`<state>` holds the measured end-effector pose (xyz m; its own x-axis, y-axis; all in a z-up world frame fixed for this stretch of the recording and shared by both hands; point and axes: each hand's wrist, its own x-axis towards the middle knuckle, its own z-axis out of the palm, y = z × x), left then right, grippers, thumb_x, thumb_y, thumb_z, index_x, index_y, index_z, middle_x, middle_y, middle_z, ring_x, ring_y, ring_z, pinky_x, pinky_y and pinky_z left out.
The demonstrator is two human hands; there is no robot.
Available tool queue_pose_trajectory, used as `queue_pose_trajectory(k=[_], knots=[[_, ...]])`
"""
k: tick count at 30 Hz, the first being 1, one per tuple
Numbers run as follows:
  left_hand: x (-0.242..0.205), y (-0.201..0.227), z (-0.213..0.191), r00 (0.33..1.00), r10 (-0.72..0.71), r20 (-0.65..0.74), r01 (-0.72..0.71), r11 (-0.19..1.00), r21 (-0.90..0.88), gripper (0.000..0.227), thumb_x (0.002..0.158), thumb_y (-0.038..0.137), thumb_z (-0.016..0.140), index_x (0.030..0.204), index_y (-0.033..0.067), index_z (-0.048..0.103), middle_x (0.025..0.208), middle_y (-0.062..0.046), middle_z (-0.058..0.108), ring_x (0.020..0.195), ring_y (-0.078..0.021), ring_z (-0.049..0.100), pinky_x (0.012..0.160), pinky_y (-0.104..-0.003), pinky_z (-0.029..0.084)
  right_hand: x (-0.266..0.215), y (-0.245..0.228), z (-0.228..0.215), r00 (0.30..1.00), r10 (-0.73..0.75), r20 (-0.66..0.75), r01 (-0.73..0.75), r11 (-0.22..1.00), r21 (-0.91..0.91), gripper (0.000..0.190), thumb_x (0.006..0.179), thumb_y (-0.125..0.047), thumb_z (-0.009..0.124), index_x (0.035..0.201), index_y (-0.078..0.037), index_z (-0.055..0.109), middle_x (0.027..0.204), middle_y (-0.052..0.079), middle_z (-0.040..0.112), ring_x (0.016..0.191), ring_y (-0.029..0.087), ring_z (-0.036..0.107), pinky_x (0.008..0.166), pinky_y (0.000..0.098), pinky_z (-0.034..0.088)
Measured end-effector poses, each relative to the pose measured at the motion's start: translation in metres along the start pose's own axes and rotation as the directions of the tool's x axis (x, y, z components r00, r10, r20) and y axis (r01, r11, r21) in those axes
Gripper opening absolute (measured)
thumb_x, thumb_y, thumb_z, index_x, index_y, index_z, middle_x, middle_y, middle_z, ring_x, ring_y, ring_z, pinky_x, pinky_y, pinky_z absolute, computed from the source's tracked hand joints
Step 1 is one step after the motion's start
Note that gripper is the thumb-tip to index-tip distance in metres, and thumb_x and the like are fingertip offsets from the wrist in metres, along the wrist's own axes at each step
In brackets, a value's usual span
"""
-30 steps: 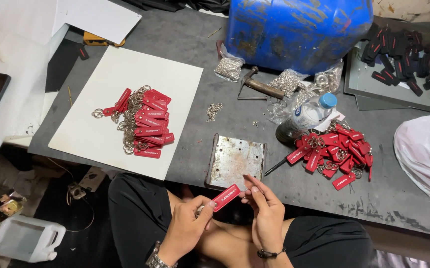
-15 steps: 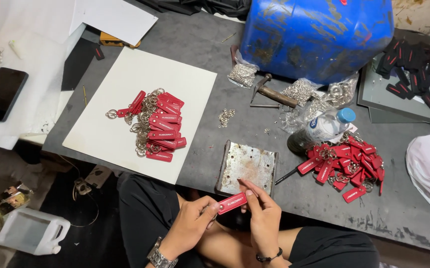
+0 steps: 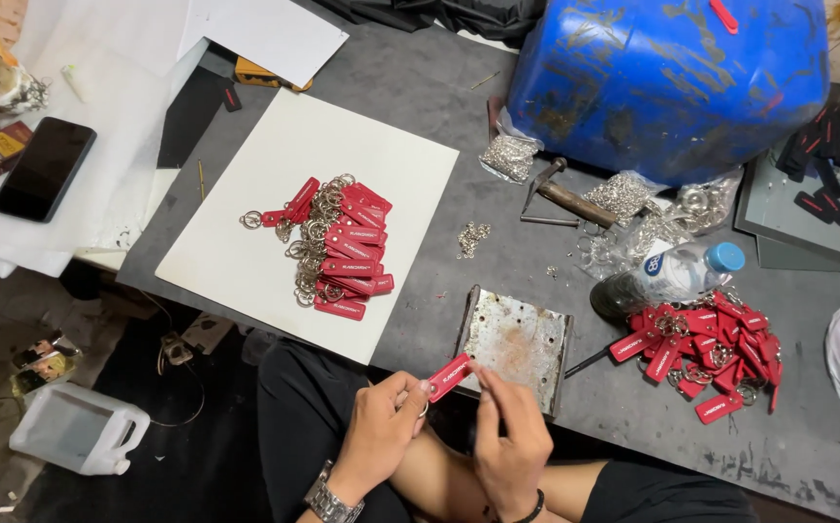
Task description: Assembling red leather keychains by attaching metal rings and chains to leather tags
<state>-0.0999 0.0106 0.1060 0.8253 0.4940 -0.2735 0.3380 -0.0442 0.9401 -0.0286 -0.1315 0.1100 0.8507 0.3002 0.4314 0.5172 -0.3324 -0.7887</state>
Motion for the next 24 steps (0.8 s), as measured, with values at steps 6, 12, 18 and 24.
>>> queue_pose_trajectory(k=[6, 12, 18, 24], knots=[[-0.002, -0.008, 0.011, 1.000, 0.026, -0.012, -0.027, 0.993, -0.119, 0.025, 0.096, 0.018, 0.061, 0.083, 0.0008, 0.073, 0.058, -0.004, 0.067, 0.048, -0.0091, 0.056, 0.047, -0.025, 0.046, -0.014, -0.013, 0.004, 0.923, -0.349, 0.160, 0.374, 0.912, -0.170, 0.040, 0.075, 0.001, 0.071, 0.115, -0.002, 0.073, 0.093, 0.006, 0.067, 0.070, 0.020, 0.056, 0.067, 0.0310, 0.048], [-0.006, -0.014, 0.016, 0.999, 0.041, -0.008, -0.041, 0.991, -0.129, 0.026, 0.098, 0.019, 0.059, 0.085, 0.0010, 0.072, 0.056, -0.002, 0.062, 0.049, -0.0086, 0.051, 0.046, -0.025, 0.041, -0.009, -0.007, -0.003, 0.910, -0.376, 0.172, 0.405, 0.896, -0.183, 0.037, 0.078, 0.002, 0.070, 0.115, -0.001, 0.072, 0.096, 0.007, 0.068, 0.073, 0.021, 0.057, 0.072, 0.0323, 0.049], [-0.006, -0.016, 0.019, 1.000, -0.005, 0.002, 0.006, 0.991, -0.132, 0.025, 0.098, 0.018, 0.059, 0.085, 0.0014, 0.072, 0.055, -0.003, 0.062, 0.048, -0.0092, 0.052, 0.046, -0.025, 0.041, -0.002, 0.018, -0.009, 0.942, -0.307, 0.138, 0.336, 0.861, -0.382, 0.044, 0.077, 0.001, 0.070, 0.120, -0.005, 0.072, 0.095, 0.005, 0.064, 0.074, 0.020, 0.053, 0.073, 0.0329, 0.046], [-0.008, -0.010, 0.018, 1.000, -0.009, 0.011, 0.010, 0.992, -0.124, 0.026, 0.097, 0.019, 0.059, 0.085, 0.0008, 0.073, 0.056, -0.003, 0.063, 0.049, -0.0090, 0.053, 0.047, -0.025, 0.042, 0.000, 0.035, -0.012, 0.998, -0.043, -0.039, 0.029, 0.953, -0.303, 0.033, 0.084, 0.004, 0.066, 0.113, -0.006, 0.076, 0.093, 0.006, 0.069, 0.078, 0.021, 0.060, 0.076, 0.0309, 0.050]])
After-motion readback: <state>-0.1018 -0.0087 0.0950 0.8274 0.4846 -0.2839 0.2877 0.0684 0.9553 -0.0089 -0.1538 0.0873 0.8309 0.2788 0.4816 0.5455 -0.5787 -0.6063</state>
